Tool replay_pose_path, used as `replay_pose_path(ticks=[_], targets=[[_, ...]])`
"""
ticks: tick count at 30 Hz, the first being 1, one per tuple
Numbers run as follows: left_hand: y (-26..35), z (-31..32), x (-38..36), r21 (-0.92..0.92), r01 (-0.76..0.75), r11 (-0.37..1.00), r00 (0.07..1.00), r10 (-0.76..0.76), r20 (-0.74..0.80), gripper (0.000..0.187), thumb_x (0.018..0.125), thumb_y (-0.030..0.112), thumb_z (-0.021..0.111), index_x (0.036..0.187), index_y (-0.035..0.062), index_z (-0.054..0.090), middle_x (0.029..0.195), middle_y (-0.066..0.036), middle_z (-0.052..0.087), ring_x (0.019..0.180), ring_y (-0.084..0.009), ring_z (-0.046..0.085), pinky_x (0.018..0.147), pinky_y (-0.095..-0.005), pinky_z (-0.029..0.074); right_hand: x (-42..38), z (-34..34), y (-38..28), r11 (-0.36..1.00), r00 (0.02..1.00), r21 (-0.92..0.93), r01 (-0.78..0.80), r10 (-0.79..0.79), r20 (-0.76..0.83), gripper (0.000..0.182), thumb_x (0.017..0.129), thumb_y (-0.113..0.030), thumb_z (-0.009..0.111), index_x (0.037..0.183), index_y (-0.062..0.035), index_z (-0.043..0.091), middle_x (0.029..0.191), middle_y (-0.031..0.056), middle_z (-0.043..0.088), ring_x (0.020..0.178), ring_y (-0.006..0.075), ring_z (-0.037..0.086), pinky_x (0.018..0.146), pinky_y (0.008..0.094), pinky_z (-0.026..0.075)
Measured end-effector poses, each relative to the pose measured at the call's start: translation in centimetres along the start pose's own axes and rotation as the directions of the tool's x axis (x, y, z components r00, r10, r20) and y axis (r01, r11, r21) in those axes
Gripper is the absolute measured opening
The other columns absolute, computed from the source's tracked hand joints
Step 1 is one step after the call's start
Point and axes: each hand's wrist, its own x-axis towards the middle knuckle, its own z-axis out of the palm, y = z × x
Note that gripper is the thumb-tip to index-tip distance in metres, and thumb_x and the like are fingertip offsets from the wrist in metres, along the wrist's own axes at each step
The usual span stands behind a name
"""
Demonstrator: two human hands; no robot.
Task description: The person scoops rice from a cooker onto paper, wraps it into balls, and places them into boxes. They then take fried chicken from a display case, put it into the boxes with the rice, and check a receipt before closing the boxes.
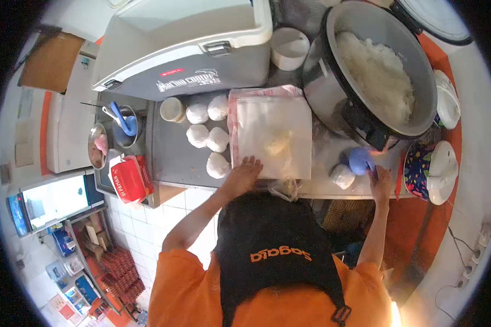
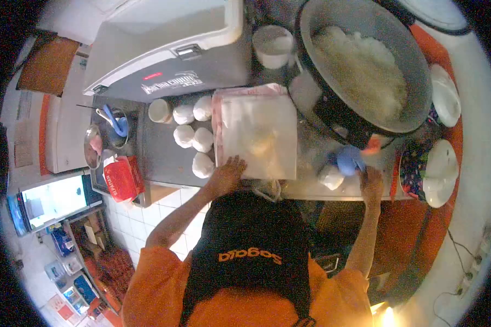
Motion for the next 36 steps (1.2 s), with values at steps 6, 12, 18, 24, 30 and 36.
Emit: replay_pose_path(ticks=[6, 12, 18, 24, 30, 36], targets=[[-1.3, -5.7, 2.7, -0.606, 0.269, 0.748, 0.960, -0.259, 0.107, 0.035, 0.083, 0.004, 0.065, 0.117, 0.0047, 0.060, 0.100, -0.014, 0.073, 0.095, -0.0254, 0.072, 0.086, -0.0404, 0.056, 4.2, -0.2, -5.8, 0.998, 0.843, -0.026, 0.055, -0.060, -0.534, 0.035, 0.081, -0.020, 0.079, 0.112, -0.0066, 0.068, 0.109, 0.0141, 0.067, 0.100, 0.0357, 0.061, 0.091, 0.0469, 0.048], [-2.4, -6.9, 4.4, -0.745, 0.312, 0.590, 0.918, -0.389, 0.076, 0.034, 0.079, 0.005, 0.076, 0.108, 0.0034, 0.058, 0.081, -0.011, 0.074, 0.081, -0.0213, 0.073, 0.077, -0.0341, 0.057, 5.8, 2.3, -24.0, 0.736, 0.847, 0.485, 0.473, -0.531, -0.021, 0.051, 0.086, -0.042, 0.070, 0.122, -0.0063, 0.064, 0.130, 0.0166, 0.059, 0.127, 0.0382, 0.049, 0.109, 0.0541, 0.035], [-3.2, -9.1, 4.6, -0.763, 0.347, 0.546, 0.878, -0.475, 0.060, 0.052, 0.069, 0.007, 0.086, 0.112, 0.0054, 0.058, 0.076, -0.007, 0.070, 0.072, -0.0168, 0.068, 0.071, -0.0310, 0.054, 8.4, 3.9, -25.9, 0.781, 0.845, 0.452, 0.430, -0.525, 0.104, 0.021, 0.086, -0.017, 0.060, 0.101, -0.0086, 0.071, 0.099, 0.0122, 0.073, 0.102, 0.0342, 0.066, 0.091, 0.0484, 0.049], [-4.6, -9.7, 5.2, -0.856, 0.359, 0.373, 0.893, -0.404, 0.199, 0.048, 0.076, 0.012, 0.084, 0.117, 0.0044, 0.062, 0.079, -0.005, 0.069, 0.073, -0.0114, 0.065, 0.068, -0.0288, 0.052, 12.6, 3.3, -24.8, 0.705, 0.790, 0.674, 0.218, -0.534, 0.303, 0.025, 0.080, -0.025, 0.073, 0.098, -0.0074, 0.070, 0.087, 0.0154, 0.072, 0.083, 0.0350, 0.070, 0.078, 0.0451, 0.054], [-5.6, -7.2, 5.5, -0.817, 0.375, 0.439, 0.899, -0.389, 0.203, 0.025, 0.087, 0.021, 0.076, 0.103, 0.0034, 0.070, 0.085, -0.006, 0.071, 0.080, -0.0134, 0.067, 0.074, -0.0303, 0.053, 12.5, 0.3, -26.2, 0.724, 0.841, 0.650, 0.233, -0.485, 0.238, 0.032, 0.072, -0.031, 0.083, 0.088, -0.0045, 0.072, 0.077, 0.0114, 0.070, 0.071, 0.0282, 0.067, 0.073, 0.0392, 0.053], [-5.3, -6.4, 6.6, -0.822, 0.281, 0.496, 0.885, -0.465, 0.022, 0.018, 0.090, 0.016, 0.072, 0.100, 0.0013, 0.069, 0.091, -0.012, 0.072, 0.084, -0.0207, 0.068, 0.078, -0.0341, 0.054, 13.2, 7.7, -23.5, 0.719, 0.891, 0.574, 0.392, -0.453, -0.041, 0.030, 0.082, -0.036, 0.074, 0.090, -0.0072, 0.072, 0.084, 0.0127, 0.070, 0.079, 0.0330, 0.068, 0.075, 0.0433, 0.053]])
